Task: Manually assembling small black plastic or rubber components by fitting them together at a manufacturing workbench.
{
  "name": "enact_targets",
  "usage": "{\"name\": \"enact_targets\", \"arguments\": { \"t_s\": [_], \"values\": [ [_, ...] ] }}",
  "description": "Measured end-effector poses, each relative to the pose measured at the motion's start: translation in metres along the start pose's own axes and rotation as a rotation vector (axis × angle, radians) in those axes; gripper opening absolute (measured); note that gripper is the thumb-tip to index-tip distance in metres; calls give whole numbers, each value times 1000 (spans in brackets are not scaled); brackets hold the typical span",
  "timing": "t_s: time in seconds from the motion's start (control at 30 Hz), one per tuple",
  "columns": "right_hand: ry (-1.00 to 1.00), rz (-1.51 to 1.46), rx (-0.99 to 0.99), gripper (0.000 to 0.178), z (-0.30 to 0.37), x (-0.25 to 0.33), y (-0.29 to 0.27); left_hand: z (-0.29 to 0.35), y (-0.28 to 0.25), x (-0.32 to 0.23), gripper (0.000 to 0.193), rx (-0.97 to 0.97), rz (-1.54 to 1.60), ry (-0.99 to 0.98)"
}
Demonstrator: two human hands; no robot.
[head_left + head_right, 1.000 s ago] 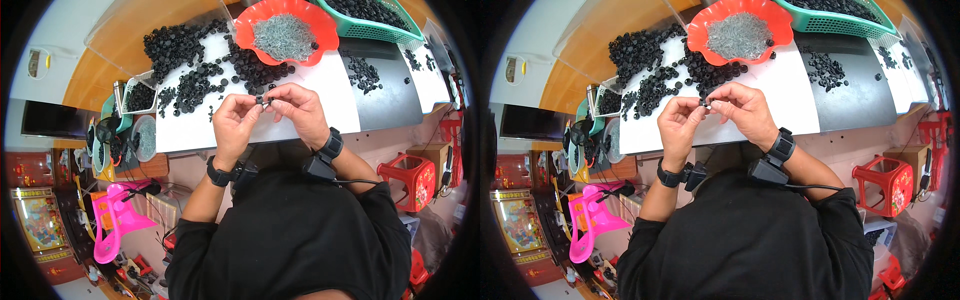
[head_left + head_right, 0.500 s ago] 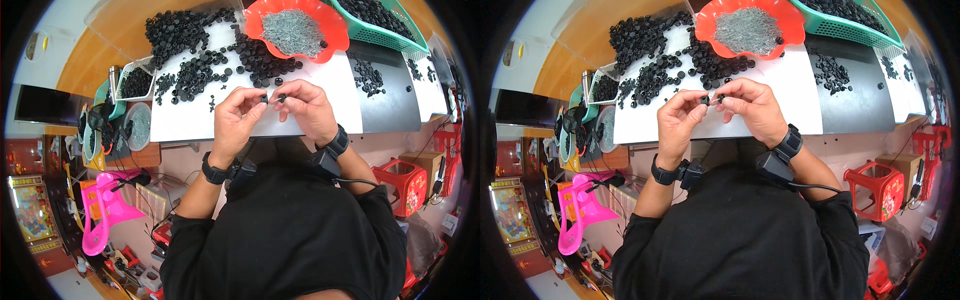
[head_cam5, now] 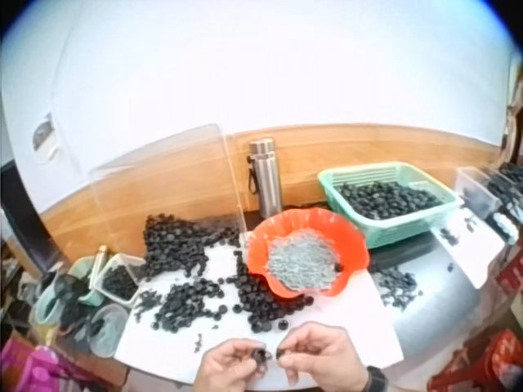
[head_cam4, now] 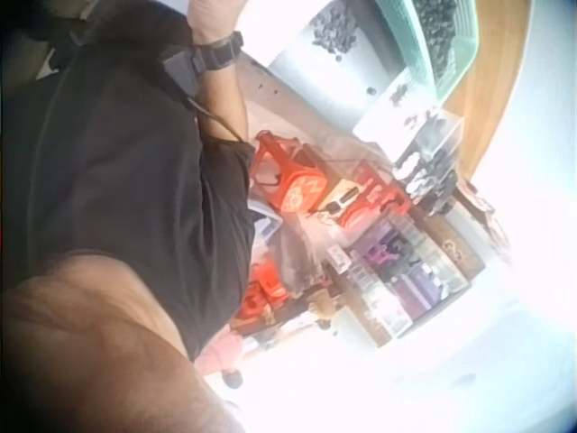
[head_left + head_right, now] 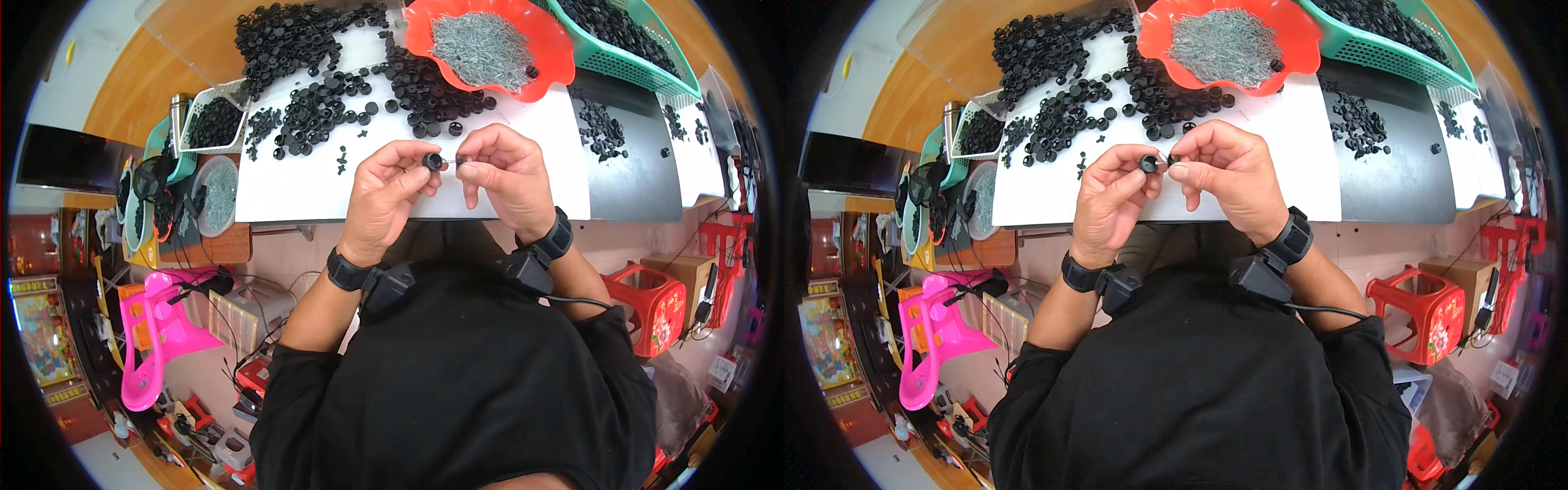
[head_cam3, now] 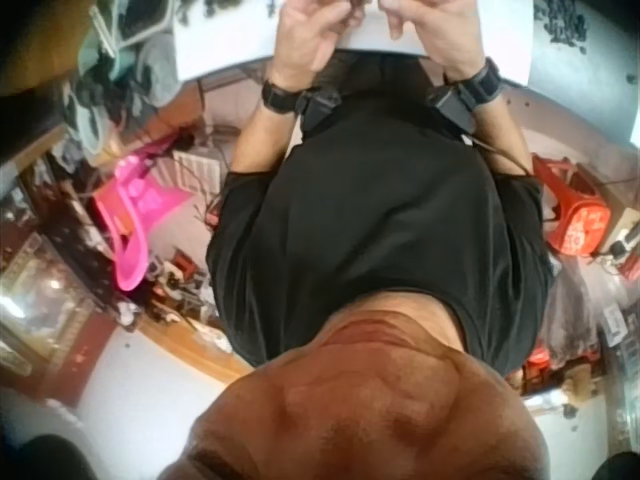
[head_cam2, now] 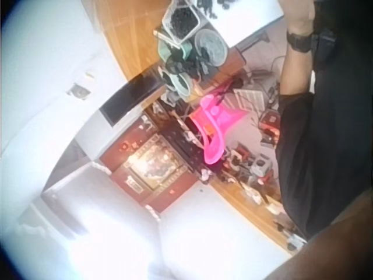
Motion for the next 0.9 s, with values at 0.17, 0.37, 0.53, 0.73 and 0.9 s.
{"name": "enact_targets", "arguments": {
  "t_s": [0.17,0.37,0.53,0.73,0.9],
  "values": [
    [33,50,-37,11,0,4,5,-3,-1,5,26,-12,44,-6],
    [52,104,-78,9,4,6,3,-6,0,7,28,-30,-17,9],
    [9,190,-78,7,4,0,2,-7,5,8,27,-12,-118,47],
    [17,248,-88,6,6,1,-1,-7,3,9,26,5,-192,110],
    [-10,175,-70,5,6,-2,-1,-5,2,8,27,-11,-191,105]
  ]
}}
Point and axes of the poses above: each hand's wrist, its own z-axis away from the middle knuckle, its own y-axis out of the palm, x = y × z, the point moved 3 cm from there along -z, towards the middle knuckle, and after that the axes turned 1 degree about x, right-handed, at the moved point
